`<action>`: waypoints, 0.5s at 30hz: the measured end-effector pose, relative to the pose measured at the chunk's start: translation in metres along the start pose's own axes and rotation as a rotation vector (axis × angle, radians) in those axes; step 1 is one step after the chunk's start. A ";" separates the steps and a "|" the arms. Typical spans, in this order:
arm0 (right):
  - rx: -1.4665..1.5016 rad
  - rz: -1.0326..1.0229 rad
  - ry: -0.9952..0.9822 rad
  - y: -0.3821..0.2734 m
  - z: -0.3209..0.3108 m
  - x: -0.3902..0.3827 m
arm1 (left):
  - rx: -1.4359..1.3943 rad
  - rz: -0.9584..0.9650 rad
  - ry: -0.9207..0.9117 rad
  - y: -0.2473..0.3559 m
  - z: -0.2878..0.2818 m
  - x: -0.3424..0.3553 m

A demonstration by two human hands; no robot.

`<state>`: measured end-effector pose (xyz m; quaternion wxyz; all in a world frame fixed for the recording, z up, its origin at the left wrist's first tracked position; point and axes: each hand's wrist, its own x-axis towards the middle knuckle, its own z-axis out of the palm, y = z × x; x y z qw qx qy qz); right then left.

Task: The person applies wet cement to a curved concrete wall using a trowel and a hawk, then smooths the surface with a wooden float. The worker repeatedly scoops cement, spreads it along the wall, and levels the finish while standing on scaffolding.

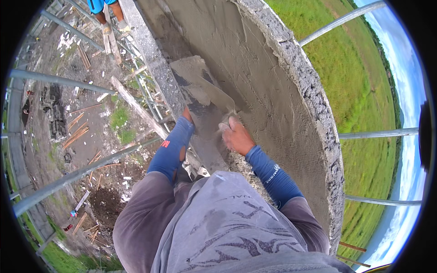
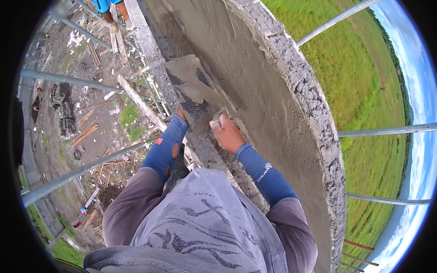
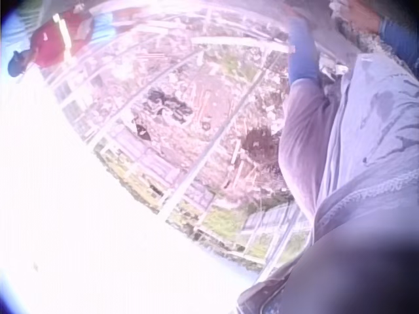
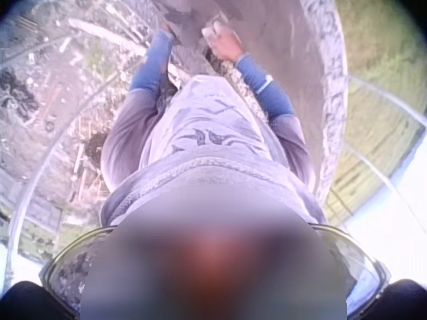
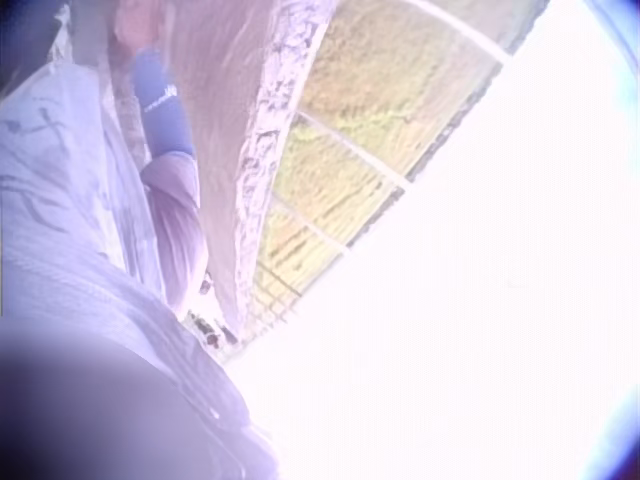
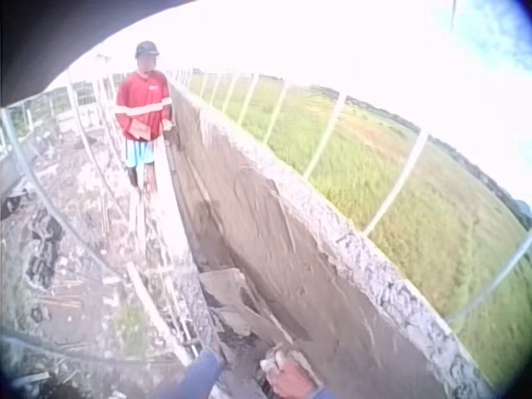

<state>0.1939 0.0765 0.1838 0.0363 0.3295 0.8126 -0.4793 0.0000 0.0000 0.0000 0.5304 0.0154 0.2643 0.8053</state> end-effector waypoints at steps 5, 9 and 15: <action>-0.295 -0.187 0.035 0.010 -0.037 -0.021 | 0.047 -0.002 0.021 0.033 -0.011 0.006; -0.518 -0.197 -0.077 0.016 -0.057 -0.001 | 0.105 -0.042 0.041 0.054 -0.021 0.002; -0.118 -0.197 -0.232 -0.017 -0.041 0.049 | 0.074 -0.095 0.073 0.023 -0.022 -0.020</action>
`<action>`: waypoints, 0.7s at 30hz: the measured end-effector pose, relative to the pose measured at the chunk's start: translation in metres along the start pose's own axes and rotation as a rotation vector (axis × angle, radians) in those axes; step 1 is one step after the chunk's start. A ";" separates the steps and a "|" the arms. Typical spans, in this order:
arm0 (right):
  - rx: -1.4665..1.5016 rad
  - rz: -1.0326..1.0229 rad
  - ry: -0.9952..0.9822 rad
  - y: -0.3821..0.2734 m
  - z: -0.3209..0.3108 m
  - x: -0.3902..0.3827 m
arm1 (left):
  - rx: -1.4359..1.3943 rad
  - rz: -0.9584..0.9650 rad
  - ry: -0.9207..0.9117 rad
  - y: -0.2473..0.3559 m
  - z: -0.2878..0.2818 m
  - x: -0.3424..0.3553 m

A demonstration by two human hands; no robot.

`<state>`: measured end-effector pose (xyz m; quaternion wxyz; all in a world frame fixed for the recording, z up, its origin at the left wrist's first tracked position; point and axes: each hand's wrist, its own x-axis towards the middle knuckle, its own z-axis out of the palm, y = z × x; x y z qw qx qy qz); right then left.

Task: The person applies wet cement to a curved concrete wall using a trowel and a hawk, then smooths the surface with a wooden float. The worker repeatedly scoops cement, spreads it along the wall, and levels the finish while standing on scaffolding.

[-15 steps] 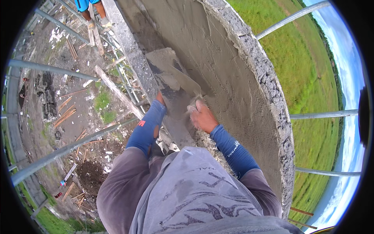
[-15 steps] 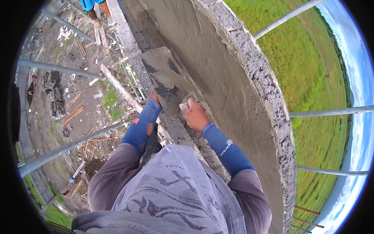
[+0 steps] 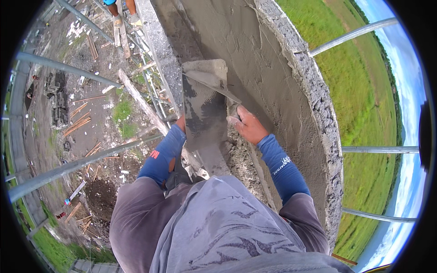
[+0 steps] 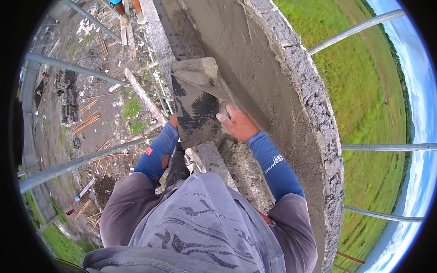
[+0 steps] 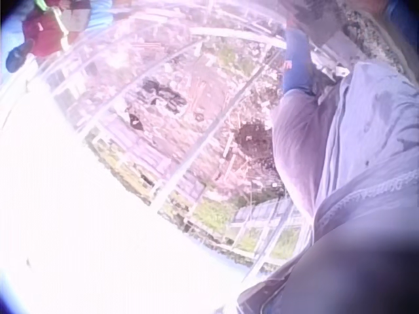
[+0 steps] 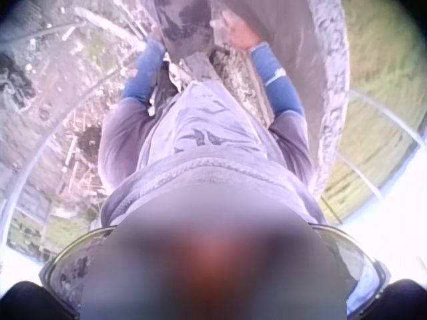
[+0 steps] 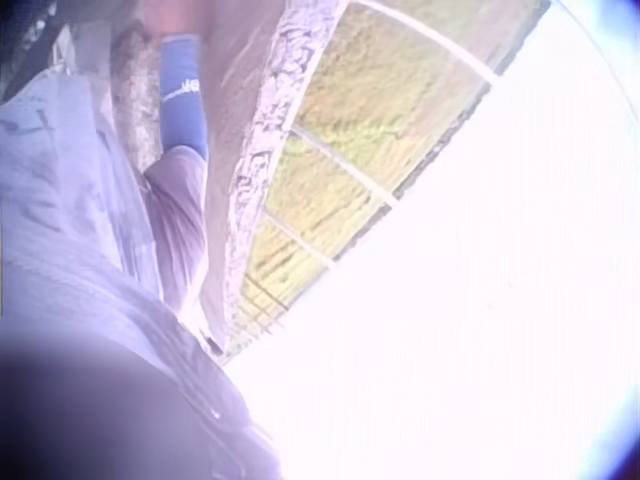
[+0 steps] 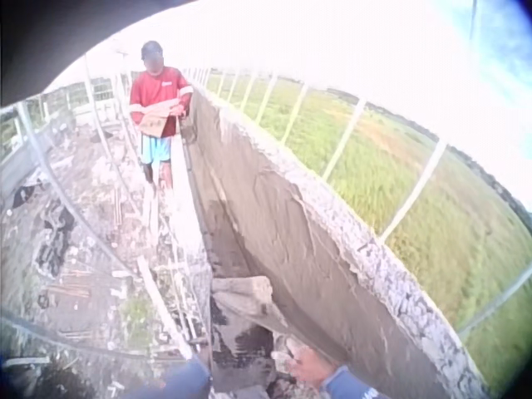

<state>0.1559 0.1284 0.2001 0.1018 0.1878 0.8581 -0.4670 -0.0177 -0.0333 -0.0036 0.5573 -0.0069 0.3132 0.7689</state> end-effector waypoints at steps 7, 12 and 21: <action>-0.087 -0.079 0.075 0.006 0.007 0.001 | 0.100 0.002 -0.009 0.040 -0.022 0.019; -0.459 -0.006 0.030 0.032 0.007 0.011 | 0.179 -0.045 0.003 0.057 -0.050 0.016; -0.128 -0.004 0.615 -0.002 0.003 0.211 | 0.172 -0.166 0.064 -0.008 -0.083 -0.022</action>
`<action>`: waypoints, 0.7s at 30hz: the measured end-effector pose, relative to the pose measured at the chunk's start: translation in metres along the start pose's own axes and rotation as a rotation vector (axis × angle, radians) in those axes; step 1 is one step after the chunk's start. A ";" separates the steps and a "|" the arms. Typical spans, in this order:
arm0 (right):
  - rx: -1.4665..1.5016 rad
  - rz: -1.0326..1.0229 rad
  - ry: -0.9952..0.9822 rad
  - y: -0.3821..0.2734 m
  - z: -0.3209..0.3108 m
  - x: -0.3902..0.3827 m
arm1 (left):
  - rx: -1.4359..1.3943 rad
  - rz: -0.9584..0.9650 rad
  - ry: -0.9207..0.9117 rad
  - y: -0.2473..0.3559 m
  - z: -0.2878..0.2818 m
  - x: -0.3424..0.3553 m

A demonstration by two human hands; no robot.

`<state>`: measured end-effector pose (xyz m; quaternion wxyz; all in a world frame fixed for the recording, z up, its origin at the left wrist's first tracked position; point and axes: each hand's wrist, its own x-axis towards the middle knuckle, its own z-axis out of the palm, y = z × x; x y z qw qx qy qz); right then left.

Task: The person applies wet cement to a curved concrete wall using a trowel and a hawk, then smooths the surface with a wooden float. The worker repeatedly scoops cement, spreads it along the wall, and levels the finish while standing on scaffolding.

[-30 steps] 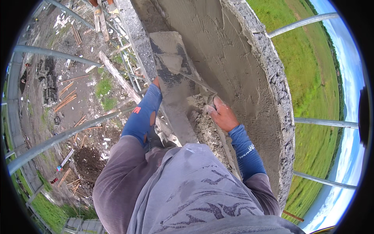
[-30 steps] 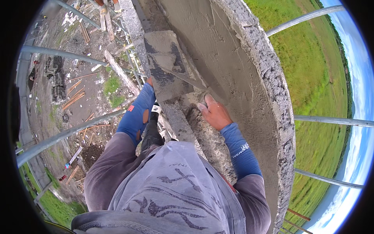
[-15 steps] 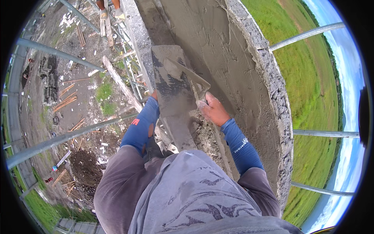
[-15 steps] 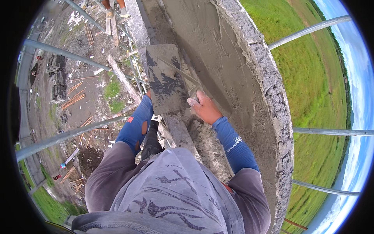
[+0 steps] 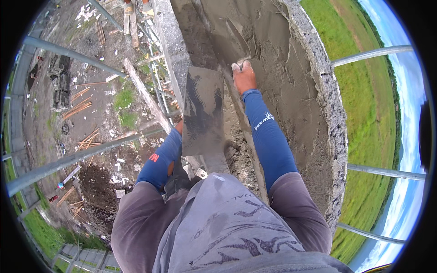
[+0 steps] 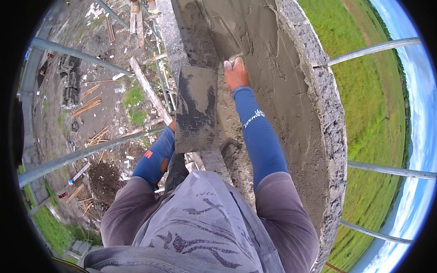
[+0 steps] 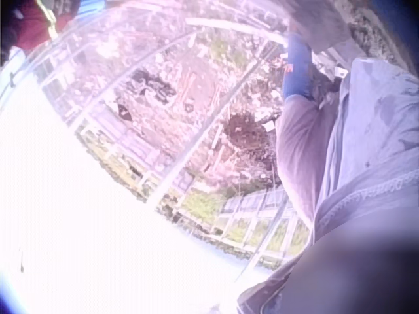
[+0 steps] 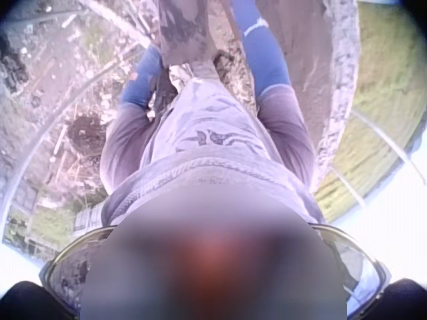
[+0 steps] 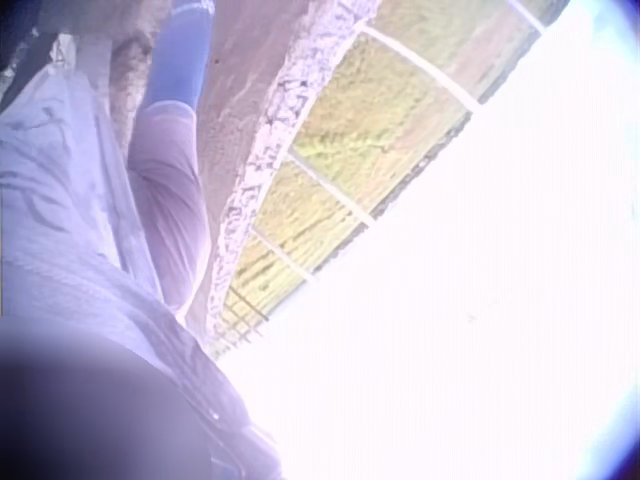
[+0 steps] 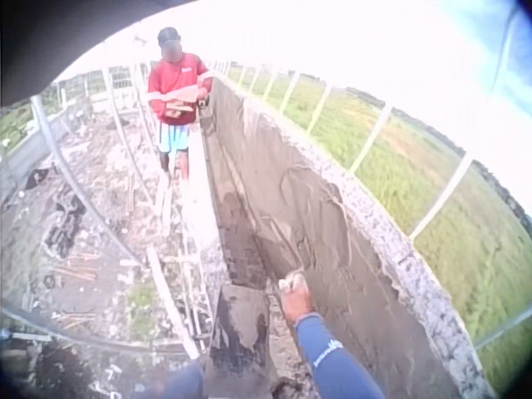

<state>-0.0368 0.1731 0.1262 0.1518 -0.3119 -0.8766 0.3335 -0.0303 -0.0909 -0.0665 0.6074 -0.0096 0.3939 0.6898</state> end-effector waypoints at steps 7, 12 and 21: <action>0.161 0.193 -0.047 0.011 0.064 0.042 | -0.004 -0.076 0.087 -0.054 -0.033 -0.046; 0.423 0.470 -0.060 0.001 0.070 0.074 | -0.002 -0.102 0.119 -0.070 -0.044 -0.061; 0.744 0.389 0.045 -0.028 0.039 0.055 | 0.022 -0.123 0.124 -0.077 -0.045 -0.063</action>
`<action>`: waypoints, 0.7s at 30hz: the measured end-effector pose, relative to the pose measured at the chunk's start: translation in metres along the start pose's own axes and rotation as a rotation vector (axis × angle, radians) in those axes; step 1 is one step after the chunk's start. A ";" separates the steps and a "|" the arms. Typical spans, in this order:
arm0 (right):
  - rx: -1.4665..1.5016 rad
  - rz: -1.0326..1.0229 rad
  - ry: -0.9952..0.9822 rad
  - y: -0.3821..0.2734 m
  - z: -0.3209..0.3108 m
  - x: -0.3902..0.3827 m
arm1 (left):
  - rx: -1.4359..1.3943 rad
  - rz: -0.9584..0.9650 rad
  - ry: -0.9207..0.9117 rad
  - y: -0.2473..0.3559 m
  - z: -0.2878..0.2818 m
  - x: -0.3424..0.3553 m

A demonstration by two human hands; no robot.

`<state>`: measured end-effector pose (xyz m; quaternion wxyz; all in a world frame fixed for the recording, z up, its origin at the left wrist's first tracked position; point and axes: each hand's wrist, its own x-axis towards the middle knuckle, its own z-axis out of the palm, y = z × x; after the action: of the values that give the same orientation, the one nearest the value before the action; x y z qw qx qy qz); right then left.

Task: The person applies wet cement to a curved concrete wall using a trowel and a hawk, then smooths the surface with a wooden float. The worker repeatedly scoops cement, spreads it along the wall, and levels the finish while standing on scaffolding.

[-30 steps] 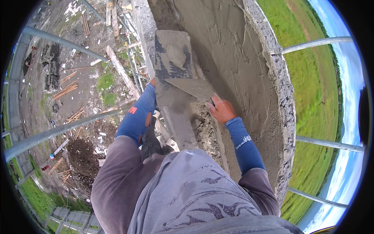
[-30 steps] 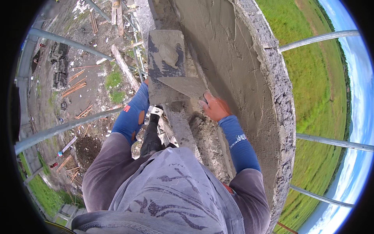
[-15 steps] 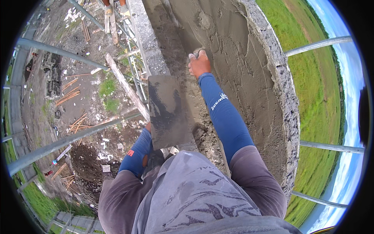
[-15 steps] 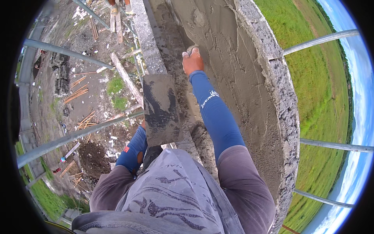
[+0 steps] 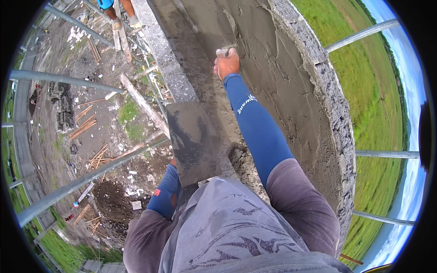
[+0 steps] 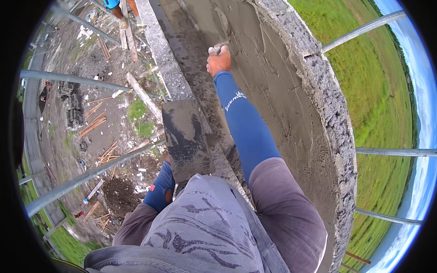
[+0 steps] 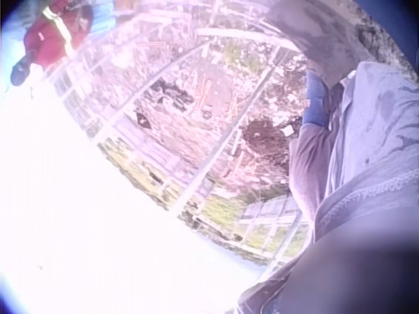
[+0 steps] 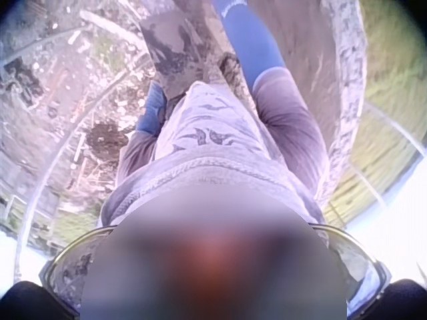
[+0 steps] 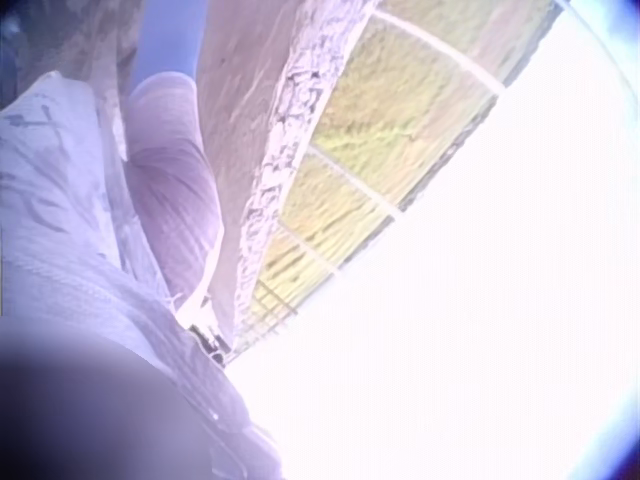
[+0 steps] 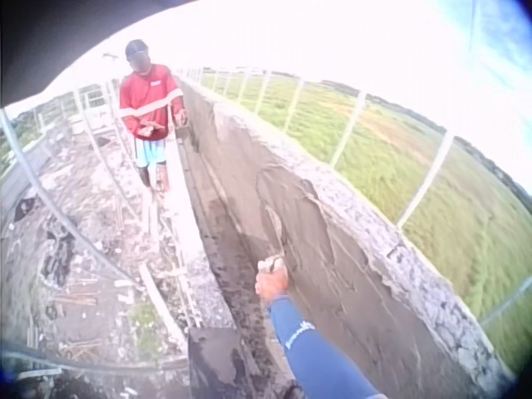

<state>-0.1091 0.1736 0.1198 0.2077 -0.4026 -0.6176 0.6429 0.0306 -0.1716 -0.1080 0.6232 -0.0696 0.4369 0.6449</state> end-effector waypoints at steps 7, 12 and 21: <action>0.114 -0.065 -0.002 0.030 -0.033 -0.041 | 0.012 -0.002 -0.017 -0.001 0.006 0.000; -0.129 -0.320 0.168 0.053 -0.045 -0.075 | 0.011 -0.001 -0.020 -0.008 0.008 0.001; -0.123 0.103 -0.041 0.017 -0.025 -0.034 | 0.020 -0.021 -0.025 -0.014 0.008 -0.001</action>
<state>-0.0657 0.1609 0.1141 0.1367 -0.4325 -0.6385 0.6218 0.0464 -0.1693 -0.1092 0.6362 -0.0600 0.4347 0.6346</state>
